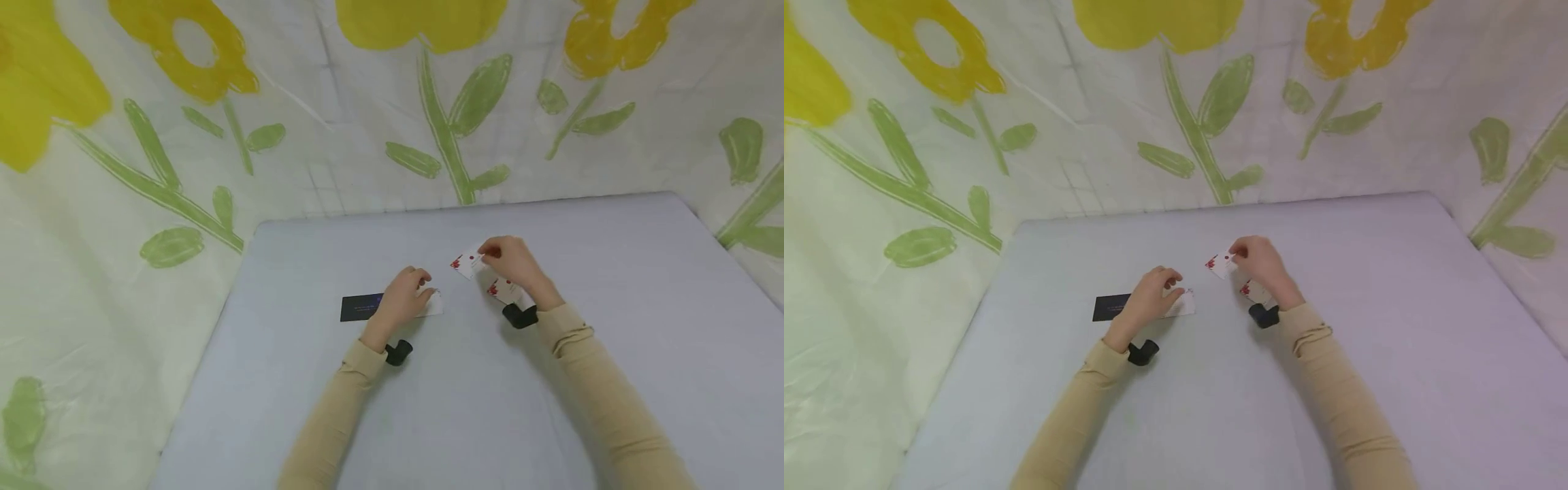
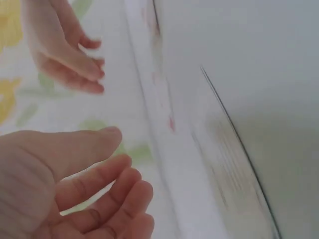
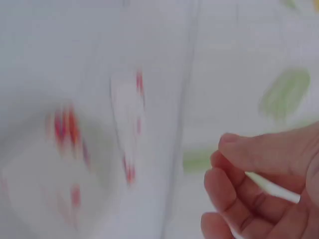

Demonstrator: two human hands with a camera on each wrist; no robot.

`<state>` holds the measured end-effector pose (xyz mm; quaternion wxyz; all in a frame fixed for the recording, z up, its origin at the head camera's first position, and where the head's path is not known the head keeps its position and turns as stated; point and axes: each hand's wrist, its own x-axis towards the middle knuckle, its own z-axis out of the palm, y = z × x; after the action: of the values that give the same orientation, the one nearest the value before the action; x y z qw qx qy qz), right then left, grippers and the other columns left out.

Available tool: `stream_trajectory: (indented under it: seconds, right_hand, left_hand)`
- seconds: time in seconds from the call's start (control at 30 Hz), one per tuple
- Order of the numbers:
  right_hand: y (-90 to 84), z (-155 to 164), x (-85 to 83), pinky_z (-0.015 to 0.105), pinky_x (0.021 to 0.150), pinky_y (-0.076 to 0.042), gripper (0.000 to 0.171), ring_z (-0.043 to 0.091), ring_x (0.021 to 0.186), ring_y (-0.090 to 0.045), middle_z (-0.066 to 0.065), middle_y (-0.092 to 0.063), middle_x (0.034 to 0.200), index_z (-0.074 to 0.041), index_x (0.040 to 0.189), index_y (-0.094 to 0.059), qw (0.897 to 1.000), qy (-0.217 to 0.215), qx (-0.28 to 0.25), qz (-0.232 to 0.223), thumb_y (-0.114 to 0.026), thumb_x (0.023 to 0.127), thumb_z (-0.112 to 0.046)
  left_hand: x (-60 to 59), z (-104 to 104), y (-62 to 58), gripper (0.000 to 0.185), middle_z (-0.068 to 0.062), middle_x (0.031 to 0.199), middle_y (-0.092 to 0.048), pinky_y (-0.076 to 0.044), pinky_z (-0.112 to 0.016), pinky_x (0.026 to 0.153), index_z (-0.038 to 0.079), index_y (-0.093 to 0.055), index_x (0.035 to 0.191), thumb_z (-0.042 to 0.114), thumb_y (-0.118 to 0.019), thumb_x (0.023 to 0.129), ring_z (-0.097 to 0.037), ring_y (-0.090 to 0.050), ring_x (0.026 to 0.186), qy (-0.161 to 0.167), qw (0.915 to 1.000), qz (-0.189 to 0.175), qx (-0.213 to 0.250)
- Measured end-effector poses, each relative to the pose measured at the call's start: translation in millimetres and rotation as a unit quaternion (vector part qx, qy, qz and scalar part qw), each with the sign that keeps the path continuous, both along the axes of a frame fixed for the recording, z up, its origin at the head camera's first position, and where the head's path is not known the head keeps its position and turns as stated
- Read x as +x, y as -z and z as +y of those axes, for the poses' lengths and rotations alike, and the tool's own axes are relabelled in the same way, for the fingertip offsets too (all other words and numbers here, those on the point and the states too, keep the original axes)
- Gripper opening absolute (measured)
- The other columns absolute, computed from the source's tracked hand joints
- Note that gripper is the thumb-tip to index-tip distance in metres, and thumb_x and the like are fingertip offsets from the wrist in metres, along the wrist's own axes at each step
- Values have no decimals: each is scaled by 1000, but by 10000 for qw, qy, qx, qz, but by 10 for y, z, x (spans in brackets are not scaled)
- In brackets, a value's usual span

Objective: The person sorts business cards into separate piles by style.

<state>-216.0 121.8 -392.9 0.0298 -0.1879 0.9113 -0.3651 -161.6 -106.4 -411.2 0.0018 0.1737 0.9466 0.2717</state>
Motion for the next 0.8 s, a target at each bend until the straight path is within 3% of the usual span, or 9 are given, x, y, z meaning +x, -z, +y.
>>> stream_trajectory:
  seconds: [0.17, 0.3, 0.47, 0.57, 0.67, 0.8]
  right_hand:
    - [-25, 529, -132, 47, 81, -43, 24, 35, 92, -52, 26, -58, 99, 13, 109, -58, 9978, -179, 641, 44, -55, 86, 4]
    - [97, 697, -141, 50, 83, -42, 29, 39, 96, -51, 28, -56, 103, 15, 111, -55, 9945, -646, 822, -4, -58, 84, 6]
    - [333, 726, -181, 54, 91, -37, 40, 43, 108, -47, 28, -54, 115, 12, 117, -54, 9897, -1303, 567, 164, -60, 78, 5]
    - [468, 759, -229, 52, 95, -36, 43, 40, 114, -46, 24, -54, 121, 7, 120, -55, 9824, -1750, 410, 517, -60, 78, 4]
    - [477, 742, -205, 54, 92, -37, 42, 41, 115, -46, 23, -54, 122, 5, 120, -56, 9799, -1833, 498, 603, -60, 79, 6]
    - [379, 656, -117, 60, 88, -37, 40, 45, 112, -46, 27, -54, 120, 8, 118, -56, 9816, -1608, 868, 546, -61, 78, 9]
  left_hand:
    - [1, 590, 43, 32, -11, 104, -59, -48, -28, 76, -1, -59, 112, 23, -60, 91, -21, -57, 94, 236, 9993, 103, -282]
    - [4, 971, 190, 38, -12, 105, -56, -49, -29, 73, -2, -57, 111, 29, -60, 90, -22, -55, 93, 10, 9979, 54, -648]
    - [-27, 1141, 321, 42, -14, 99, -52, -46, -28, 73, -2, -56, 103, 37, -61, 89, -23, -50, 90, -230, 9962, 127, -834]
    - [-45, 1194, 357, 44, -13, 98, -52, -44, -28, 80, 0, -57, 97, 42, -62, 87, -23, -50, 94, -273, 9948, 277, -946]
    - [-51, 1239, 357, 43, -11, 98, -53, -41, -27, 84, 4, -57, 93, 46, -62, 85, -22, -50, 95, -290, 9885, 393, -1433]
    - [-51, 1268, 317, 44, -11, 102, -54, -40, -26, 86, 5, -58, 98, 46, -65, 83, -20, -49, 96, -375, 9816, 324, -1843]
